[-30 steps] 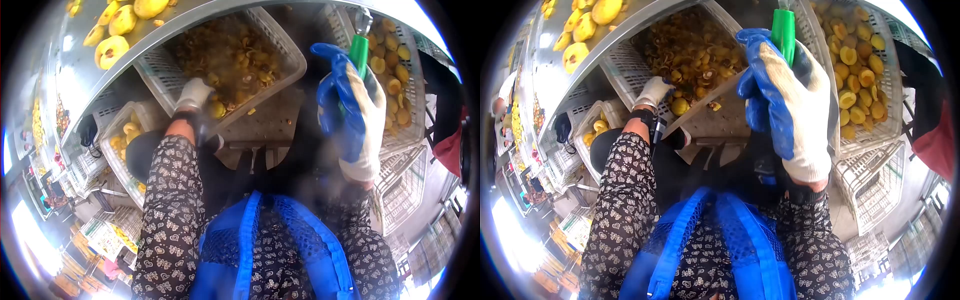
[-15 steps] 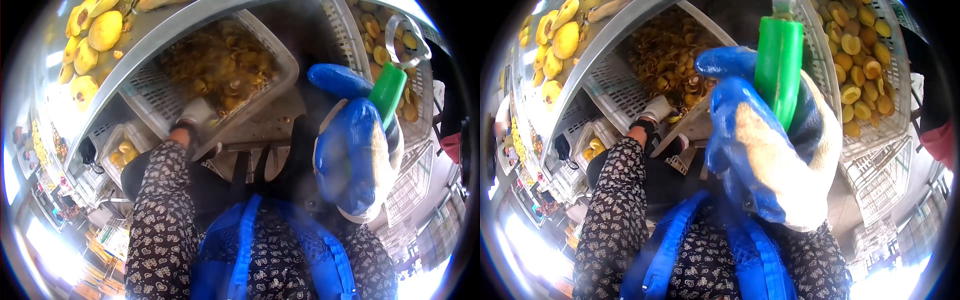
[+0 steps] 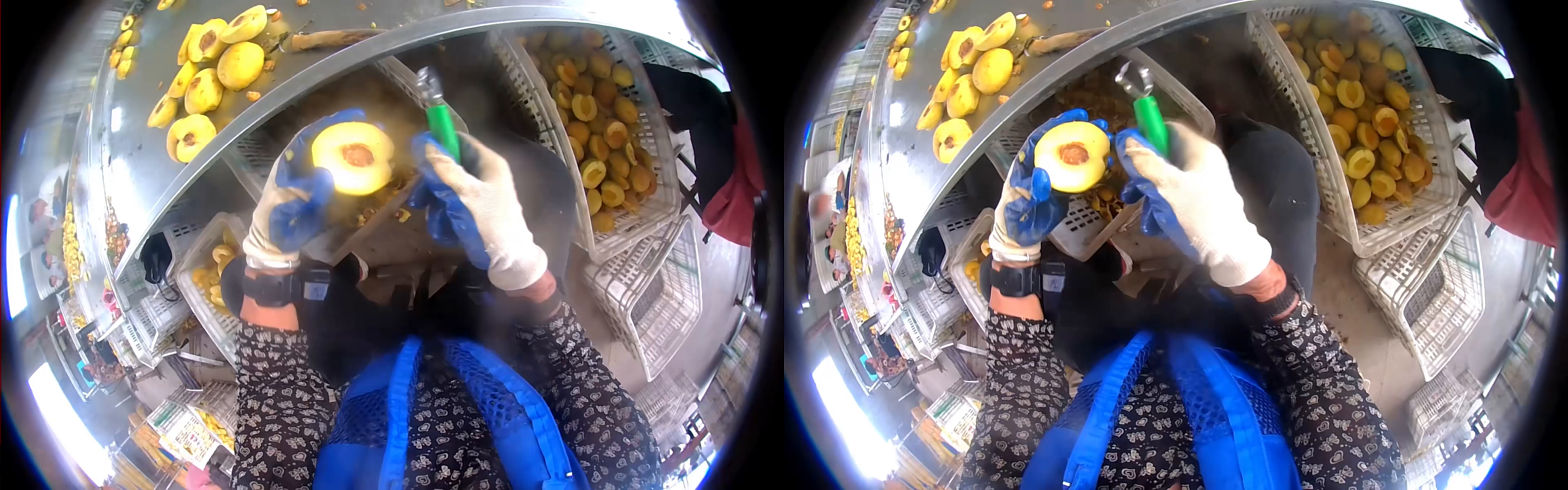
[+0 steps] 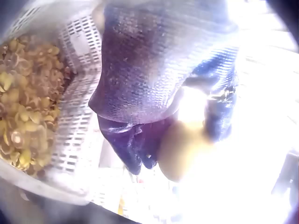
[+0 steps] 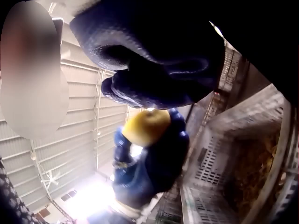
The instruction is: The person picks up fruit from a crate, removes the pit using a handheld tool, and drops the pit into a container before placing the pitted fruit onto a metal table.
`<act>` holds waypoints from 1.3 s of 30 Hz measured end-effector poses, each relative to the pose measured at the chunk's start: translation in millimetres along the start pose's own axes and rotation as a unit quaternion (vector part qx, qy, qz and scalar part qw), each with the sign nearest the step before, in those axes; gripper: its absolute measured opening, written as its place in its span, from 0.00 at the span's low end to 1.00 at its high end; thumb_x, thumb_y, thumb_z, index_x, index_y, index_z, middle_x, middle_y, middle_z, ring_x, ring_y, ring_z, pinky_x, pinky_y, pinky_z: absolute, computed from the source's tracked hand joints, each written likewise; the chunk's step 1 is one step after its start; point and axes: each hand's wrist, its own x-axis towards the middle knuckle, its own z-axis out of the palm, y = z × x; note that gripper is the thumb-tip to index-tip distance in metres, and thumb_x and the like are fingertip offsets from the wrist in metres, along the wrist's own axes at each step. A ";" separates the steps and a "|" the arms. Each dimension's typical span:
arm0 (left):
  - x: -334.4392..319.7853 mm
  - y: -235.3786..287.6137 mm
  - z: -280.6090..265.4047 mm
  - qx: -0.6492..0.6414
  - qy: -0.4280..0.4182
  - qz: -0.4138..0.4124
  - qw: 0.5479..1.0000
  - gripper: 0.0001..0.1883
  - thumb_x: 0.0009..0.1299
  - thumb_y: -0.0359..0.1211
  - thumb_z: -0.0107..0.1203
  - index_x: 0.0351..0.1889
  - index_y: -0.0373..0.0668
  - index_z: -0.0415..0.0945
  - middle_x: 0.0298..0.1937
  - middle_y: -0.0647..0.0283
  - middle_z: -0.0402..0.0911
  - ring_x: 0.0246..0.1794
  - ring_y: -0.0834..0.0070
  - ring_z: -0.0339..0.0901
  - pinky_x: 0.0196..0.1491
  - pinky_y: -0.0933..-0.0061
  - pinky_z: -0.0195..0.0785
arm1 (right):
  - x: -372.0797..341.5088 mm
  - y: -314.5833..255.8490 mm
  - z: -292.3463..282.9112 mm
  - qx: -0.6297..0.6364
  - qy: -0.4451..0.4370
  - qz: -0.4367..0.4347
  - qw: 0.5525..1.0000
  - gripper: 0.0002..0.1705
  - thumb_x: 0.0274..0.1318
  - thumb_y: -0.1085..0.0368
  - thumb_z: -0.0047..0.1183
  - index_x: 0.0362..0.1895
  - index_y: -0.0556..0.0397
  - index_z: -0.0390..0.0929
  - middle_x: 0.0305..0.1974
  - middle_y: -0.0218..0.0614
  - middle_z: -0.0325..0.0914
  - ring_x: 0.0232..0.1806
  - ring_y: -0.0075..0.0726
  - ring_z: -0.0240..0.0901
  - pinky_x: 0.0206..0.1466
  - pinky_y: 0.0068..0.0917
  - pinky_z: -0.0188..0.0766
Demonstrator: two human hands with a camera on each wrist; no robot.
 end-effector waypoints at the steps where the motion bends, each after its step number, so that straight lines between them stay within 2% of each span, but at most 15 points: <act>1: -8.3 5.5 13.7 0.003 0.033 -0.001 0.999 0.49 0.52 0.42 0.73 0.68 0.30 0.61 0.67 0.48 0.69 0.66 0.59 0.70 0.70 0.59 0.62 | 0.8 8.9 4.1 0.015 -0.026 0.025 0.999 0.20 0.63 0.54 0.59 0.48 0.57 0.75 0.27 0.29 0.75 0.20 0.18 0.67 0.21 0.18 0.64; 5: -31.0 -0.3 35.6 -0.053 0.067 0.044 0.995 0.38 0.68 0.45 0.61 0.69 0.30 0.62 0.66 0.49 0.71 0.64 0.61 0.72 0.68 0.63 0.64 | -5.3 41.3 31.6 0.087 -0.037 0.029 0.995 0.19 0.63 0.54 0.60 0.46 0.56 0.74 0.26 0.30 0.75 0.19 0.18 0.67 0.20 0.18 0.63; 6: -33.3 -9.3 33.0 -0.038 0.095 0.075 0.992 0.30 0.77 0.44 0.49 0.69 0.31 0.62 0.65 0.51 0.72 0.62 0.64 0.73 0.66 0.66 0.66 | -10.5 43.7 37.5 0.085 -0.038 0.040 0.995 0.19 0.63 0.55 0.60 0.46 0.56 0.74 0.26 0.30 0.75 0.19 0.18 0.67 0.20 0.18 0.63; 8: -40.1 -18.2 34.7 0.006 0.145 0.107 0.984 0.26 0.79 0.41 0.46 0.68 0.33 0.63 0.62 0.52 0.74 0.60 0.66 0.75 0.64 0.68 0.67 | -15.0 57.3 48.1 0.040 -0.030 0.050 0.997 0.19 0.64 0.55 0.58 0.46 0.58 0.74 0.27 0.32 0.77 0.22 0.21 0.72 0.23 0.23 0.68; 9: -44.7 -15.9 41.4 -0.175 0.160 0.068 0.969 0.24 0.79 0.39 0.47 0.67 0.33 0.63 0.61 0.51 0.75 0.59 0.66 0.75 0.64 0.68 0.67 | -16.4 62.5 50.9 -0.040 -0.037 0.028 0.998 0.20 0.64 0.55 0.58 0.47 0.59 0.74 0.28 0.36 0.78 0.24 0.26 0.74 0.26 0.26 0.70; 11: -47.9 -30.2 20.7 0.148 0.201 0.095 0.964 0.26 0.80 0.45 0.40 0.66 0.35 0.64 0.60 0.51 0.75 0.60 0.65 0.74 0.64 0.65 0.67 | -18.9 69.1 50.1 -0.201 -0.050 -0.017 0.978 0.21 0.64 0.54 0.58 0.47 0.61 0.73 0.29 0.42 0.80 0.28 0.34 0.79 0.32 0.33 0.74; 12: -49.2 -35.0 16.8 0.050 0.195 0.095 0.975 0.27 0.80 0.48 0.39 0.66 0.36 0.64 0.60 0.51 0.75 0.60 0.65 0.74 0.64 0.64 0.68 | -23.6 59.1 51.5 -0.339 -0.055 -0.033 0.939 0.22 0.62 0.55 0.57 0.49 0.62 0.72 0.33 0.53 0.81 0.36 0.51 0.82 0.41 0.42 0.75; 14: -52.6 -34.6 9.7 -0.300 0.180 0.040 0.936 0.30 0.81 0.51 0.32 0.67 0.36 0.64 0.60 0.51 0.75 0.60 0.65 0.74 0.64 0.63 0.69 | -25.6 63.5 50.6 -0.432 -0.061 -0.096 0.895 0.23 0.61 0.56 0.57 0.50 0.61 0.71 0.34 0.57 0.80 0.38 0.58 0.80 0.42 0.45 0.74; 17: -54.9 -33.7 4.3 -0.332 0.144 0.028 0.932 0.28 0.82 0.49 0.35 0.67 0.36 0.64 0.60 0.51 0.74 0.59 0.64 0.75 0.64 0.64 0.70 | -25.6 69.4 52.7 -0.514 -0.067 -0.136 0.844 0.21 0.60 0.57 0.56 0.48 0.62 0.70 0.33 0.58 0.80 0.40 0.62 0.79 0.43 0.50 0.73; 18: -54.7 -37.2 4.2 -0.154 0.168 0.039 0.973 0.39 0.76 0.60 0.38 0.71 0.37 0.60 0.69 0.49 0.67 0.68 0.54 0.67 0.70 0.51 0.60 | -24.3 69.6 54.1 -0.530 -0.072 -0.130 0.835 0.21 0.59 0.57 0.56 0.46 0.62 0.70 0.32 0.58 0.80 0.40 0.62 0.79 0.42 0.50 0.73; 24: -54.9 -34.1 9.0 -0.197 0.249 -0.002 0.948 0.35 0.77 0.59 0.40 0.65 0.37 0.67 0.58 0.50 0.77 0.56 0.57 0.77 0.60 0.55 0.72 | -23.8 71.9 59.3 -0.565 -0.089 -0.097 0.815 0.18 0.58 0.59 0.56 0.41 0.62 0.68 0.31 0.58 0.79 0.39 0.63 0.79 0.42 0.51 0.73; 26: -53.6 -47.5 4.9 -0.002 0.281 0.053 0.958 0.32 0.77 0.57 0.42 0.62 0.37 0.70 0.54 0.51 0.79 0.52 0.60 0.79 0.56 0.57 0.74 | -24.8 76.2 60.4 -0.569 -0.088 -0.097 0.812 0.18 0.59 0.60 0.56 0.39 0.63 0.68 0.30 0.58 0.79 0.38 0.62 0.79 0.41 0.51 0.73; 29: -53.8 -58.0 5.0 0.083 0.306 0.076 0.945 0.29 0.78 0.54 0.44 0.58 0.36 0.73 0.49 0.51 0.81 0.45 0.62 0.81 0.50 0.61 0.78 | -28.8 81.8 62.4 -0.572 -0.085 -0.091 0.811 0.17 0.59 0.60 0.55 0.38 0.63 0.68 0.30 0.57 0.79 0.38 0.62 0.79 0.41 0.50 0.73; 37: -59.8 -64.0 -1.6 0.185 0.240 0.050 0.952 0.27 0.77 0.51 0.48 0.53 0.34 0.75 0.44 0.51 0.83 0.40 0.62 0.84 0.43 0.63 0.81 | -36.0 74.6 52.6 -0.578 -0.123 -0.012 0.807 0.19 0.62 0.57 0.53 0.40 0.65 0.73 0.33 0.58 0.80 0.39 0.62 0.79 0.42 0.50 0.73; 39: -61.4 -52.8 2.1 0.191 0.190 -0.006 0.963 0.25 0.77 0.49 0.50 0.50 0.32 0.76 0.42 0.51 0.84 0.38 0.63 0.84 0.43 0.63 0.83 | -36.1 66.1 50.0 -0.548 -0.134 0.091 0.821 0.21 0.62 0.55 0.53 0.42 0.64 0.74 0.35 0.59 0.80 0.41 0.63 0.79 0.44 0.49 0.74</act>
